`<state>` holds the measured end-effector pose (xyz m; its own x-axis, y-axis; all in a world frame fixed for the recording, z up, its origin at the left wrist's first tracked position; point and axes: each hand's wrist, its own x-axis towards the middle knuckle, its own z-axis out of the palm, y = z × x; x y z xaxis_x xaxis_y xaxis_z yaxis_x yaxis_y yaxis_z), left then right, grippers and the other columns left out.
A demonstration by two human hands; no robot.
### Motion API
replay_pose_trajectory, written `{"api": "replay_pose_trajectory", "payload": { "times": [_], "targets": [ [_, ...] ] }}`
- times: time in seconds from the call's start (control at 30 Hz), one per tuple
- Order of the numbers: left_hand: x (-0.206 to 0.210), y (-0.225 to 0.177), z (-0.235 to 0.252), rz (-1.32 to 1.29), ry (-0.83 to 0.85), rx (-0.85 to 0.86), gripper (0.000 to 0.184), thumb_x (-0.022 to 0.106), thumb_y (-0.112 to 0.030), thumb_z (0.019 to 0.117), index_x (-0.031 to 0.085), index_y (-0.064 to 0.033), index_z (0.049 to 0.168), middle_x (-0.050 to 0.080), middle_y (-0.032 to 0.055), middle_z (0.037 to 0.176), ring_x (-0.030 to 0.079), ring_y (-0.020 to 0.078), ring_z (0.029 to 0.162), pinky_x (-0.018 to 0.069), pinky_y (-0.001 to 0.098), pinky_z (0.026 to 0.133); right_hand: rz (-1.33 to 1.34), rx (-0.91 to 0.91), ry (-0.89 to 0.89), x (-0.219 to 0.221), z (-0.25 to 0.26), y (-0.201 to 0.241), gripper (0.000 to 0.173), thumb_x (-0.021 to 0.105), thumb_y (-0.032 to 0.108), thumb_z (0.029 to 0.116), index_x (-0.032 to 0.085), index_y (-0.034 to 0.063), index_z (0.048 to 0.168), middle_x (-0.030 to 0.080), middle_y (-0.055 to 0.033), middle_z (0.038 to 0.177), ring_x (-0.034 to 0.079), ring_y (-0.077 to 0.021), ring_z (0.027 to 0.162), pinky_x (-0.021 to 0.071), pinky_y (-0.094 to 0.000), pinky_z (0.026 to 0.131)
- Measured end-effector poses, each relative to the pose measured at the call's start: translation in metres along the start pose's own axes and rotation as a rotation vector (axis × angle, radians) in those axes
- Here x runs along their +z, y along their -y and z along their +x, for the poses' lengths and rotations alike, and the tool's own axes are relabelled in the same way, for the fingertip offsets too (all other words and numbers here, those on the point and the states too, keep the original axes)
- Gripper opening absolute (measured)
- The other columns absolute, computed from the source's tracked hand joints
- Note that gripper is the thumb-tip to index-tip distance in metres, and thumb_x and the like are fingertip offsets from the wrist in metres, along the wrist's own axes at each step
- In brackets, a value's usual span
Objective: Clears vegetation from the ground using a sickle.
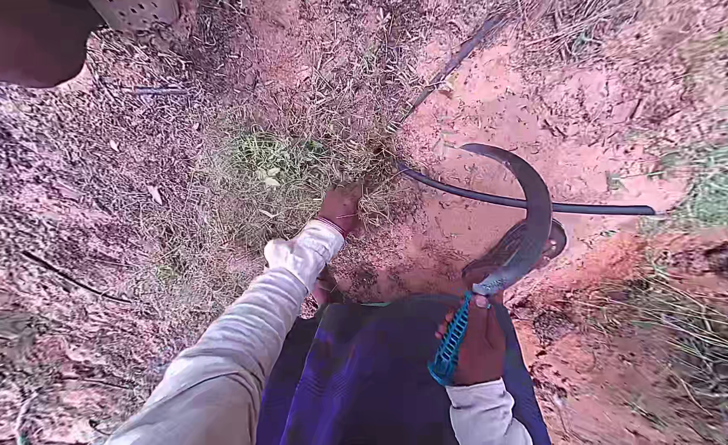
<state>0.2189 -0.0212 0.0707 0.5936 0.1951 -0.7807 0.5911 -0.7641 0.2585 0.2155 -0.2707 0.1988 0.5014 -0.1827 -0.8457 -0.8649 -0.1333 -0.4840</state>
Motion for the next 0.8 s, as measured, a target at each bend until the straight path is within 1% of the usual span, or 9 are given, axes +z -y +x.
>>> {"api": "replay_pose_trajectory", "payload": {
  "times": [0.07,0.13,0.2,0.3,0.4,0.5,0.57,0.67,0.8],
  "targets": [
    [-0.006,-0.052,0.049,-0.106,0.074,-0.071,0.069,0.073,-0.005,0.089,0.046,-0.0003,0.152,0.056,0.029,0.144,0.053,0.0502,0.133,0.0418,0.0655,0.11,0.021,-0.033,0.006,-0.006,0.0,0.013,0.031,0.024,0.023,0.1122,0.049,0.0056,0.104,0.056,0.0094,0.062,0.058,-0.0018,0.047,0.0554,-0.0189,0.047],
    [-0.006,-0.078,0.103,-0.14,0.073,-0.194,0.075,0.066,-0.008,0.0948,0.031,-0.0022,0.161,0.053,0.0314,0.147,0.051,0.0505,0.136,0.0415,0.0655,0.111,0.03,-0.072,0.009,-0.011,0.001,0.023,0.031,0.023,0.023,0.1117,0.048,0.0071,0.103,0.057,0.01,0.062,0.059,-0.0016,0.048,0.056,-0.0186,0.047],
    [0.013,-0.081,0.147,-0.123,-0.018,-0.312,0.066,0.06,-0.01,0.0988,0.033,0.0052,0.157,0.044,0.0323,0.154,0.045,0.0479,0.143,0.0362,0.062,0.116,0.025,-0.117,0.046,-0.019,0.001,0.029,0.031,0.023,0.022,0.1113,0.049,0.0084,0.102,0.06,0.0106,0.065,0.061,-0.0014,0.05,0.0571,-0.0184,0.049],
    [0.027,-0.079,0.171,-0.132,0.032,-0.444,0.059,0.057,-0.017,0.1029,0.04,0.0073,0.153,0.029,0.033,0.163,0.036,0.0501,0.148,0.0345,0.0633,0.118,0.014,-0.141,0.12,-0.029,-0.003,0.04,0.031,0.026,0.025,0.1127,0.051,0.0098,0.103,0.064,0.0106,0.068,0.063,-0.0015,0.053,0.0579,-0.0182,0.051],
    [0.022,-0.076,0.182,-0.025,-0.003,-0.376,0.063,0.062,-0.013,0.0988,0.039,0.0095,0.153,0.031,0.0367,0.16,0.029,0.0551,0.149,0.0267,0.0722,0.117,-0.017,-0.152,0.177,-0.034,-0.001,0.056,0.03,0.029,0.027,0.1128,0.05,0.0093,0.103,0.063,0.0101,0.071,0.064,-0.0009,0.057,0.0582,-0.0177,0.054],
    [0.022,-0.072,0.182,0.138,0.01,-0.221,0.052,0.06,-0.005,0.0985,0.048,0.0081,0.147,0.046,0.0385,0.149,0.038,0.0565,0.143,0.0258,0.0731,0.116,-0.037,-0.133,0.174,-0.035,0.0,0.07,0.03,0.029,0.028,0.1131,0.05,0.0088,0.104,0.064,0.0099,0.071,0.064,-0.0013,0.057,0.0582,-0.0178,0.054],
    [0.021,-0.072,0.18,0.154,0.057,-0.168,0.052,0.059,-0.003,0.0993,0.046,0.007,0.148,0.047,0.0387,0.147,0.041,0.0574,0.14,0.0326,0.0731,0.111,-0.044,-0.131,0.172,-0.034,0.001,0.075,0.03,0.027,0.026,0.1129,0.05,0.0082,0.103,0.064,0.0094,0.07,0.064,-0.0018,0.056,0.0581,-0.0178,0.054],
    [0.012,-0.069,0.182,0.054,0.113,-0.239,0.053,0.06,-0.002,0.0996,0.044,0.0085,0.149,0.045,0.0385,0.149,0.045,0.058,0.137,0.0414,0.0724,0.105,-0.069,-0.138,0.178,-0.034,0.002,0.076,0.031,0.028,0.027,0.1129,0.05,0.0079,0.104,0.063,0.0095,0.071,0.064,-0.0018,0.057,0.0583,-0.0183,0.054],
    [-0.008,-0.076,0.193,-0.118,0.107,-0.403,0.04,0.054,-0.012,0.1041,0.057,0.0078,0.138,0.053,0.0318,0.147,0.048,0.0488,0.14,0.0397,0.0669,0.112,-0.106,-0.144,0.189,-0.034,0.0,0.07,0.03,0.029,0.027,0.1131,0.05,0.008,0.105,0.063,0.0101,0.072,0.064,-0.0012,0.058,0.058,-0.0178,0.055]
  ]
}}
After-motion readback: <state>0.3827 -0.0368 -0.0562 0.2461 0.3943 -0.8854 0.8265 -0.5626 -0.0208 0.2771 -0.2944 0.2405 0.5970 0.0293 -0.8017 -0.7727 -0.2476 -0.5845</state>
